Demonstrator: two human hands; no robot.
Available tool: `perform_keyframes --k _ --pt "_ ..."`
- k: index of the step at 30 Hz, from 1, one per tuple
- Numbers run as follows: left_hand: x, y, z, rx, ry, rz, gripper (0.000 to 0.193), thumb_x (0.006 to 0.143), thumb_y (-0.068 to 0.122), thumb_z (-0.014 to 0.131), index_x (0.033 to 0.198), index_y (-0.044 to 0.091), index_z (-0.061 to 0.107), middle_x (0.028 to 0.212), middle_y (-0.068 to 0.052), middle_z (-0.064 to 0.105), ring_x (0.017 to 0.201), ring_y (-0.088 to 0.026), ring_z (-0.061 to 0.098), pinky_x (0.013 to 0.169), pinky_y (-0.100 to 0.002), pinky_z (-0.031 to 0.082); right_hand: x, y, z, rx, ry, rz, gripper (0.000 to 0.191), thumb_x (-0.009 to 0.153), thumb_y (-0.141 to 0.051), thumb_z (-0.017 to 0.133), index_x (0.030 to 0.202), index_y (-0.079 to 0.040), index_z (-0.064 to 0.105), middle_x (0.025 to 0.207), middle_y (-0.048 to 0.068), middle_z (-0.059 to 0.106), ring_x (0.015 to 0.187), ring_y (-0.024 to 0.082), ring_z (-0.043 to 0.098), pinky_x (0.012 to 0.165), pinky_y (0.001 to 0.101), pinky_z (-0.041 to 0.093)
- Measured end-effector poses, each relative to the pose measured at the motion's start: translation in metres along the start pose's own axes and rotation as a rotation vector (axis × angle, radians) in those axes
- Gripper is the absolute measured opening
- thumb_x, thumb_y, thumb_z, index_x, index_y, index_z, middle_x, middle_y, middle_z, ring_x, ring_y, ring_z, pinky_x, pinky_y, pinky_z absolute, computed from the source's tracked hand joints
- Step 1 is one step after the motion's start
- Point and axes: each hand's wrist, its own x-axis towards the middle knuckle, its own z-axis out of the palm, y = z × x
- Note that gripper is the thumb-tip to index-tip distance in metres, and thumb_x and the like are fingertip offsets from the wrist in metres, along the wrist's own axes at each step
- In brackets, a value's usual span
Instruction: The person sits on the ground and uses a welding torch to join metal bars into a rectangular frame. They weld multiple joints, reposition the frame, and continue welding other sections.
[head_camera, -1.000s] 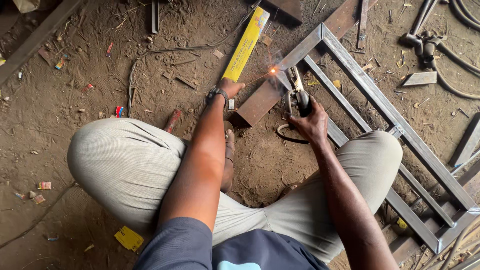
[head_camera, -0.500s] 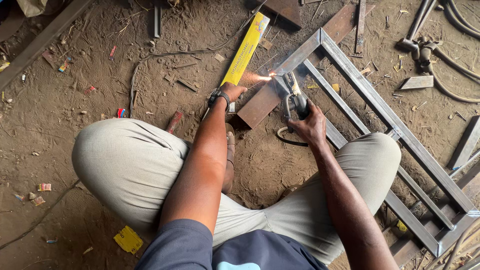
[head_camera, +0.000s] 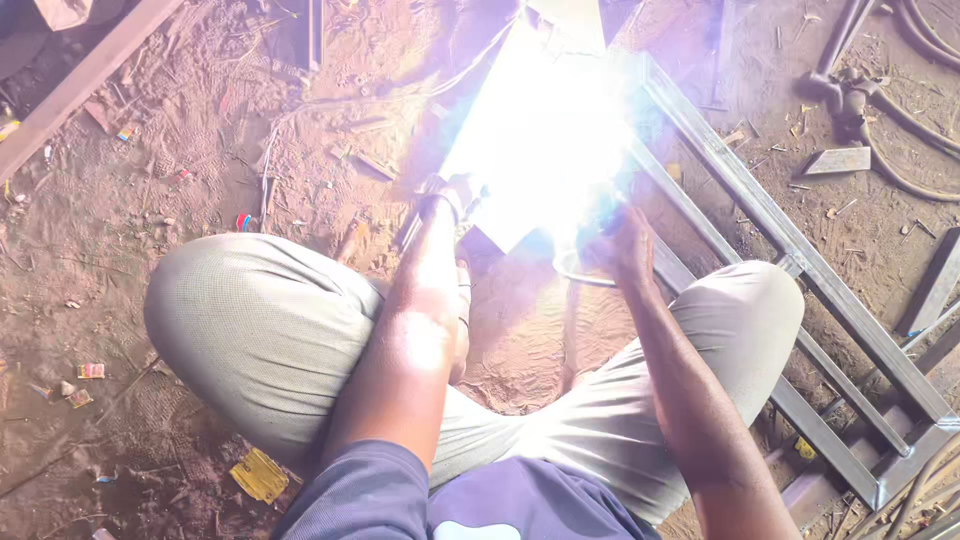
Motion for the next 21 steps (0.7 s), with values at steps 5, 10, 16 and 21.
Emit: perform_keyframes --k 5,10,16,21 --pt "-0.013 -0.013 0.016 -0.378 -0.208 -0.163 0.037 0.090 0.045 0.068 0.071 0.020 0.049 0.052 0.010 0.034 0.039 -0.008 0.024 0.038 -0.028 0.016 0.003 0.000 -0.005 0.045 0.030 -0.017 0.108 0.064 -0.049 0.094 0.146 0.004 0.049 0.119 0.023 0.063 0.105 0.033 0.067 0.085 0.0465 0.061" --pt "-0.017 -0.013 0.026 -0.512 -0.251 -0.098 0.039 0.089 0.048 0.070 0.074 0.018 0.051 0.053 0.010 0.034 0.040 -0.008 0.023 0.040 -0.028 0.018 0.003 0.006 0.000 0.030 0.013 -0.016 0.106 0.068 -0.043 0.093 0.148 0.008 0.046 0.119 0.024 0.063 0.103 0.032 0.068 0.083 0.0432 0.063" --pt "-0.004 -0.008 0.029 -0.547 -0.147 0.012 0.038 0.090 0.050 0.070 0.078 0.017 0.055 0.053 0.008 0.035 0.042 -0.008 0.025 0.041 -0.028 0.019 0.004 0.018 0.005 0.072 0.006 -0.015 0.103 0.069 -0.037 0.093 0.148 0.008 0.046 0.118 0.024 0.062 0.102 0.031 0.068 0.083 0.0420 0.063" --pt "-0.003 -0.007 0.034 -0.496 -0.046 0.067 0.040 0.089 0.051 0.069 0.077 0.016 0.057 0.053 0.008 0.036 0.040 -0.009 0.024 0.040 -0.029 0.019 0.007 0.020 0.009 0.037 0.021 -0.092 0.102 0.070 -0.036 0.094 0.147 0.010 0.045 0.122 0.027 0.062 0.109 0.034 0.068 0.090 0.0437 0.061"
